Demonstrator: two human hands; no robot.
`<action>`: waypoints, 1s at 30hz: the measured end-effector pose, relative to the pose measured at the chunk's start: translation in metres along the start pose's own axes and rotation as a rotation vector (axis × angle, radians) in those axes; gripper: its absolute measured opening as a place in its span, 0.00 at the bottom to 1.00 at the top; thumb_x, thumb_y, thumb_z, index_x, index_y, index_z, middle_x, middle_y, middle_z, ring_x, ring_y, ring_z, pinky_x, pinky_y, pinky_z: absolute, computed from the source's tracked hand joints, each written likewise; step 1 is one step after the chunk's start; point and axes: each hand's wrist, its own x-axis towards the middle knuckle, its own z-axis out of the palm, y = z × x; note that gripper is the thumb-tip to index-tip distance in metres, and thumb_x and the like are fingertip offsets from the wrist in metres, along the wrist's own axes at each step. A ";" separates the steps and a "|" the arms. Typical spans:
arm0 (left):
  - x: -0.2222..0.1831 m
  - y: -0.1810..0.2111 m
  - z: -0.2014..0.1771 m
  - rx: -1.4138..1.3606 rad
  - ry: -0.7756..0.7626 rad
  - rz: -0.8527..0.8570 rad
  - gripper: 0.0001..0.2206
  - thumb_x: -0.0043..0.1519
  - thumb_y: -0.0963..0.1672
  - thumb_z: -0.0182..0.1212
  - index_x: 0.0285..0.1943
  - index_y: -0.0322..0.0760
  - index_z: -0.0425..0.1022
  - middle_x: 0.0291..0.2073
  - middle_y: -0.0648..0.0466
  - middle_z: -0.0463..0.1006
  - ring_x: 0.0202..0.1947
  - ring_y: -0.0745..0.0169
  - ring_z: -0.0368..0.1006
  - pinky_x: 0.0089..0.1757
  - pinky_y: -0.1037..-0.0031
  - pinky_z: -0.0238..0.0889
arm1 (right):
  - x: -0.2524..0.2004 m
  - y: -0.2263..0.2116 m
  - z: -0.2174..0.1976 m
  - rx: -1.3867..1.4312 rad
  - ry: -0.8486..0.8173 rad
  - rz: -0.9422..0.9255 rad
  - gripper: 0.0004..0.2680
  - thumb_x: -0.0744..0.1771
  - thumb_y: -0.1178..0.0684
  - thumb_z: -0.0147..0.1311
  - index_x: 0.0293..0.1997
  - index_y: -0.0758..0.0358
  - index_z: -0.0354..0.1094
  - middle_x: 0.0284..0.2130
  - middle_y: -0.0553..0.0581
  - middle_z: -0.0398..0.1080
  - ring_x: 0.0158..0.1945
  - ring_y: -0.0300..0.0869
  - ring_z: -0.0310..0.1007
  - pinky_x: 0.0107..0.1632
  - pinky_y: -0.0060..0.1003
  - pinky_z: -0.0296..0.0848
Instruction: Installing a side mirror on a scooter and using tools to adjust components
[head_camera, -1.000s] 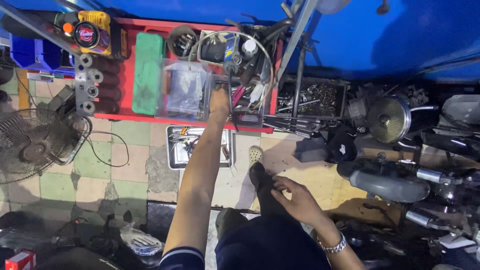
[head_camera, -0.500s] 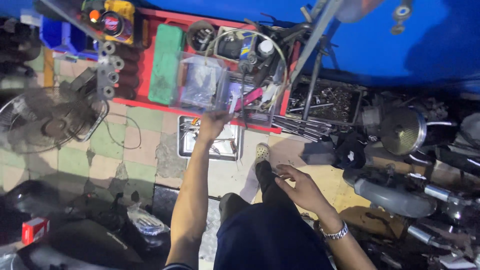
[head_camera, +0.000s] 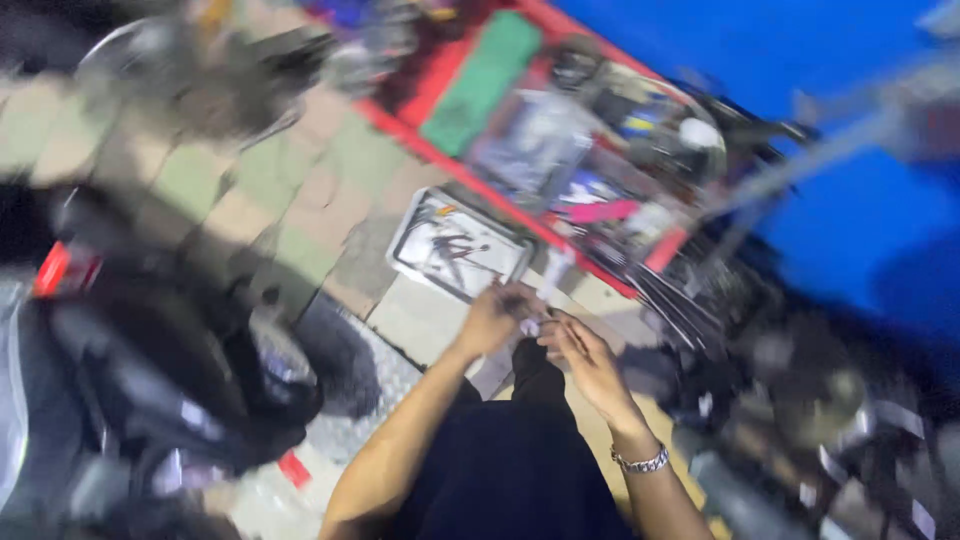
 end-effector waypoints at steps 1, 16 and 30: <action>-0.025 0.034 -0.009 -0.024 -0.007 0.008 0.06 0.59 0.39 0.64 0.43 0.30 0.82 0.32 0.39 0.80 0.36 0.47 0.78 0.44 0.62 0.70 | 0.010 0.001 0.012 0.009 0.019 0.013 0.14 0.70 0.51 0.50 0.60 0.66 0.70 0.47 0.65 0.78 0.51 0.49 0.77 0.54 0.46 0.76; -0.174 -0.107 -0.256 0.173 0.568 -0.027 0.08 0.62 0.49 0.64 0.40 0.44 0.81 0.33 0.60 0.83 0.35 0.68 0.77 0.41 0.73 0.66 | 0.114 -0.069 0.348 -0.450 -0.461 -0.252 0.12 0.70 0.46 0.47 0.42 0.60 0.76 0.31 0.54 0.75 0.34 0.39 0.74 0.29 0.36 0.73; -0.287 -0.190 -0.605 -0.007 1.072 -0.118 0.10 0.60 0.48 0.60 0.43 0.43 0.83 0.42 0.62 0.85 0.37 0.68 0.78 0.44 0.76 0.67 | 0.177 -0.141 0.724 -0.434 -0.783 -0.198 0.06 0.70 0.54 0.52 0.39 0.64 0.70 0.17 0.47 0.54 0.18 0.32 0.48 0.20 0.29 0.45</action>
